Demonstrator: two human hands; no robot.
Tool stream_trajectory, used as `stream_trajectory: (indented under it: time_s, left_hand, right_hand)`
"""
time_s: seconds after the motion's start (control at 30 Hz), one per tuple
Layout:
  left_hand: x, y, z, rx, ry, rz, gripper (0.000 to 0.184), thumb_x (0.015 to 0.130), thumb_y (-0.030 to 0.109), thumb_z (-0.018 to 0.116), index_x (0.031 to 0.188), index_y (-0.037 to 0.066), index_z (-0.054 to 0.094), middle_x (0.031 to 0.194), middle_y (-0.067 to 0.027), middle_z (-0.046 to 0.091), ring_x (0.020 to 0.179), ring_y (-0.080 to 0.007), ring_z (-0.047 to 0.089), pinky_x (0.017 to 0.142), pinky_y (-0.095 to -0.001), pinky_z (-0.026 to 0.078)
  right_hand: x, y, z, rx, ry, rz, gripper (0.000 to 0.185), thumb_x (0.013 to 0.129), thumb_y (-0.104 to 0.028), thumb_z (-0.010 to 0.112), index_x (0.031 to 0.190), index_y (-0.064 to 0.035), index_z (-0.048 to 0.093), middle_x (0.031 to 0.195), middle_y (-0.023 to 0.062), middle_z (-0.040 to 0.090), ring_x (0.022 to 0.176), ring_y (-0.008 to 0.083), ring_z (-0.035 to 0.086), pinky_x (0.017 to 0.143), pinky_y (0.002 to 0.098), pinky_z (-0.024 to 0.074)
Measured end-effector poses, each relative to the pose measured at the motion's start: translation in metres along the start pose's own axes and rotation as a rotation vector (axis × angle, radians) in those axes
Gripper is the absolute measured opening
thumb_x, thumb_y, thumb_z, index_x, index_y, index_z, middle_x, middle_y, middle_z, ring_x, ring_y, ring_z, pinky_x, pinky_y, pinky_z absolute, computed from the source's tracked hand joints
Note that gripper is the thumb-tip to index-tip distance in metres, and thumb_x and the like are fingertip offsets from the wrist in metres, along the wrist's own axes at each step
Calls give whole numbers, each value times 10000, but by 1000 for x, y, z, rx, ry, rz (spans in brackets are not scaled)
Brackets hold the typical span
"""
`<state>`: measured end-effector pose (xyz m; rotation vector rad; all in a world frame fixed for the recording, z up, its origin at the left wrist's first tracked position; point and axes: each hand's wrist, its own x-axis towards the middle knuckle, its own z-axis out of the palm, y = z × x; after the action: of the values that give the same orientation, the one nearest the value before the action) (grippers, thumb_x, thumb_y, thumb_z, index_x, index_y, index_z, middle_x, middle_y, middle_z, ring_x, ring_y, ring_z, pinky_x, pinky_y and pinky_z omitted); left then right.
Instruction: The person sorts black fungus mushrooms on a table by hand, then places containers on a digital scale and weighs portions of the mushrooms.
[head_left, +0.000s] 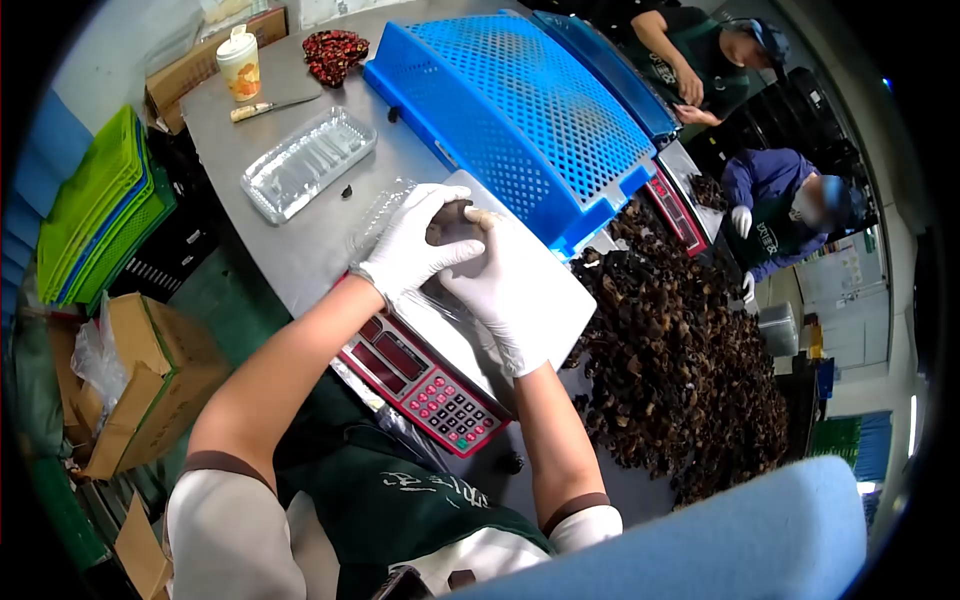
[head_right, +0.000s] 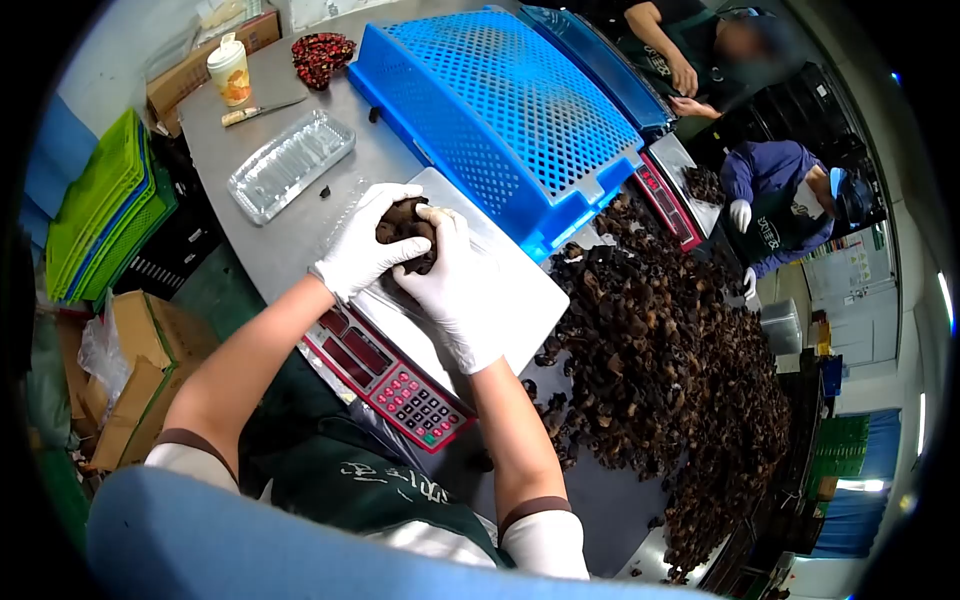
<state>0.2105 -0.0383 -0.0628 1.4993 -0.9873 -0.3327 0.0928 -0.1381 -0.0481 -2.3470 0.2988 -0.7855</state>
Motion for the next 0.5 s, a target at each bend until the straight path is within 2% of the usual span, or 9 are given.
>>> stream_trajectory:
  time_s: [0.03, 0.1, 0.13, 0.17, 0.23, 0.27, 0.37, 0.43, 0.5]
  left_hand:
    - [3, -8, -7, -4, 1, -5, 591, 727, 238, 812, 1233, 53, 567, 1235, -122, 531, 1176, -274, 517, 1020, -372, 416]
    - [9, -25, -16, 192, -179, 112, 672, 693, 291, 832, 1265, 74, 553, 1248, -133, 518, 1199, -298, 497, 1033, -395, 402]
    - [13, -25, -21, 248, -258, 144, 739, 655, 348, 839, 1287, 100, 545, 1256, -140, 511, 1198, -332, 480, 1048, -425, 387]
    - [16, -25, -27, 476, -301, 155, 764, 628, 388, 837, 1283, 115, 554, 1264, -136, 513, 1198, -346, 461, 1057, -439, 377]
    - [20, -25, -37, 574, -328, 198, 787, 608, 421, 835, 1280, 119, 560, 1272, -125, 516, 1196, -347, 452, 1061, -444, 371]
    - [22, -27, -40, 592, -337, 243, 792, 601, 428, 835, 1278, 120, 565, 1271, -118, 520, 1198, -343, 449, 1055, -438, 379]
    - [27, -23, -44, 761, -415, 279, 881, 587, 538, 816, 1326, 150, 534, 1391, -111, 470, 1335, -391, 344, 1119, -542, 257]
    - [26, -24, -39, 821, -436, 250, 917, 581, 576, 803, 1348, 168, 511, 1424, -107, 442, 1360, -405, 308, 1116, -569, 229]
    - [23, -23, -32, 886, -451, 219, 952, 575, 614, 789, 1371, 186, 489, 1457, -103, 413, 1384, -419, 272, 1114, -596, 200]
  right_hand:
    - [1, 3, -1, -54, -64, 54, 629, 657, -189, 780, 1226, -84, 531, 1218, 156, 543, 1101, 329, 579, 923, 385, 487]
    - [-5, 26, 0, -88, -142, 9, 713, 652, -251, 789, 1291, -102, 512, 1268, 156, 533, 1105, 335, 574, 953, 403, 471]
    - [-5, 18, -13, -235, -218, 28, 819, 635, -307, 806, 1359, -108, 478, 1318, 152, 515, 1163, 345, 536, 1002, 431, 435]
    - [-7, 15, -23, -237, -221, 37, 819, 635, -307, 806, 1359, -108, 478, 1318, 152, 515, 1163, 345, 536, 1002, 431, 435]
    - [-14, 14, -37, -259, -276, 98, 833, 645, -295, 809, 1361, -44, 466, 1319, 179, 502, 1248, 342, 469, 1051, 419, 396]
    - [-17, 17, -43, -264, -299, 138, 907, 625, -346, 830, 1395, -53, 451, 1371, 183, 470, 1291, 353, 430, 1079, 443, 367]
    - [-26, 19, -56, -332, -228, 109, 928, 613, -379, 848, 1392, -52, 463, 1405, 185, 449, 1306, 360, 419, 1094, 458, 345]
    - [-29, 21, -56, -276, -201, 99, 959, 609, -425, 849, 1400, -48, 460, 1422, 191, 441, 1322, 366, 405, 1110, 470, 321]
    - [-28, 16, -54, -308, -284, 88, 982, 623, -482, 821, 1421, -66, 427, 1436, 204, 398, 1326, 381, 376, 1098, 465, 334]
